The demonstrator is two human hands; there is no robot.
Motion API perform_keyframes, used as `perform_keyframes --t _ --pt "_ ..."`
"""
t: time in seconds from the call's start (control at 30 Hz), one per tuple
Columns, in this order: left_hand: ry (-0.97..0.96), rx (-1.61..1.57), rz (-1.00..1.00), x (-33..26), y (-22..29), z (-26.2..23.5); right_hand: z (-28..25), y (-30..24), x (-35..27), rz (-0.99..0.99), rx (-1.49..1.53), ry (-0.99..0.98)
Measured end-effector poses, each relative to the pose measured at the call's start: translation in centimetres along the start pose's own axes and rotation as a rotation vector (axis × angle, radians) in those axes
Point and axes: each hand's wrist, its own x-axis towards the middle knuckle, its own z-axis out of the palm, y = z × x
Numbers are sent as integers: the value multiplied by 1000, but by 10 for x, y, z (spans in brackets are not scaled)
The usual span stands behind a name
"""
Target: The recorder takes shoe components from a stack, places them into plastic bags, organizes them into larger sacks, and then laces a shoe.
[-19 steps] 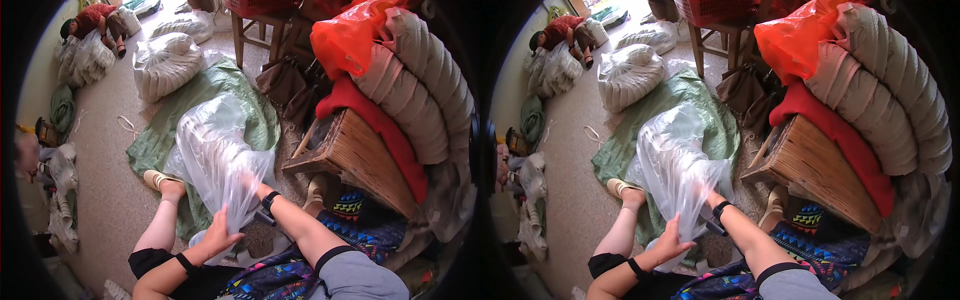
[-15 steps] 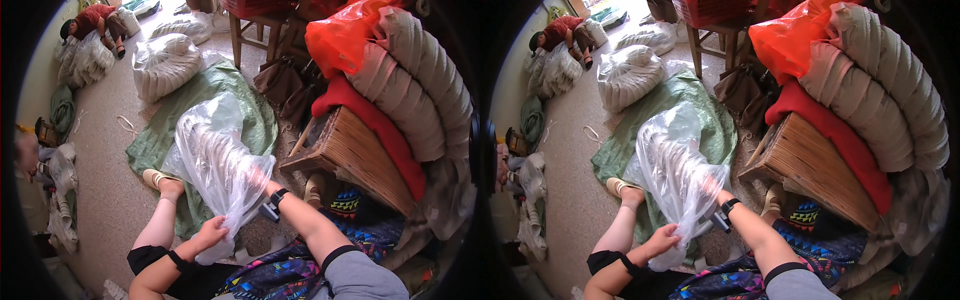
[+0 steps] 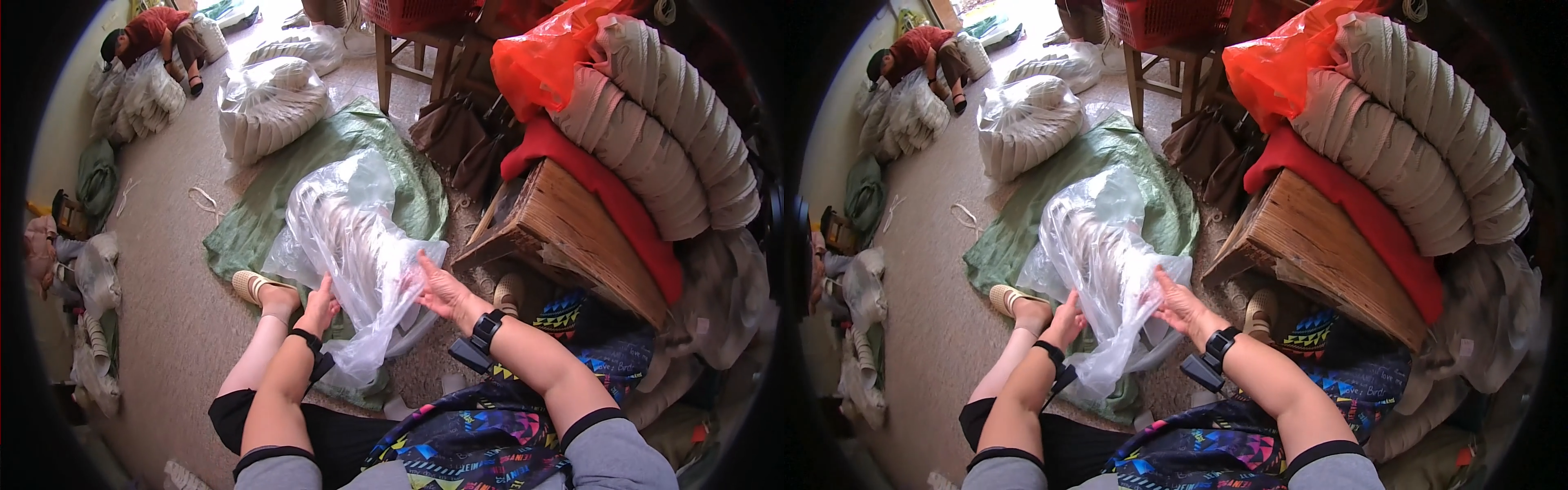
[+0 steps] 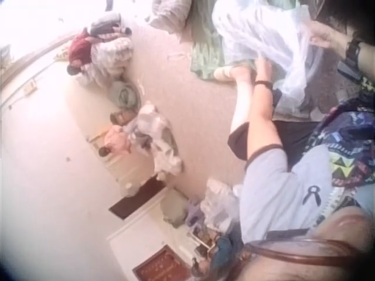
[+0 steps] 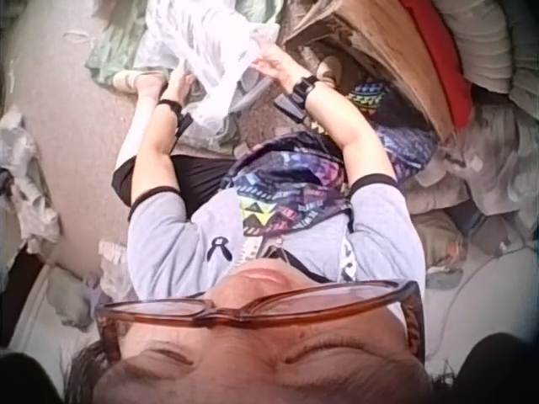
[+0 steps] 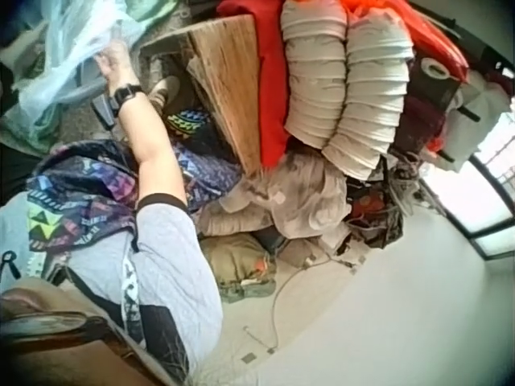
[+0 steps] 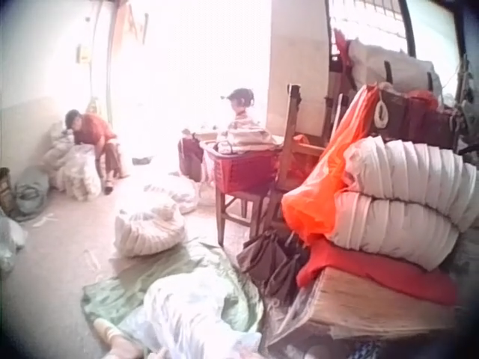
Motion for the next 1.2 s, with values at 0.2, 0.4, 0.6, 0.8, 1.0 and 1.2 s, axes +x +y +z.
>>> perform_keyframes --t 0.2,0.4,0.6,0.8,1.0,1.2 --pt "-18 263 385 -26 49 -5 12 -8 -3 -49 -116 72" --pt "-296 3 870 -188 164 -11 -4 -35 -25 -48 -121 261" --pt "52 -98 576 -155 120 -134 -9 -26 -35 36 -160 218" --pt "402 -529 487 -138 94 -139 8 -37 -69 -23 -302 112" --pt "-93 626 905 -180 14 23 33 -62 -98 -250 -319 -71" --pt "-601 1310 469 -172 -31 52 63 -73 -124 -283 -237 -209"
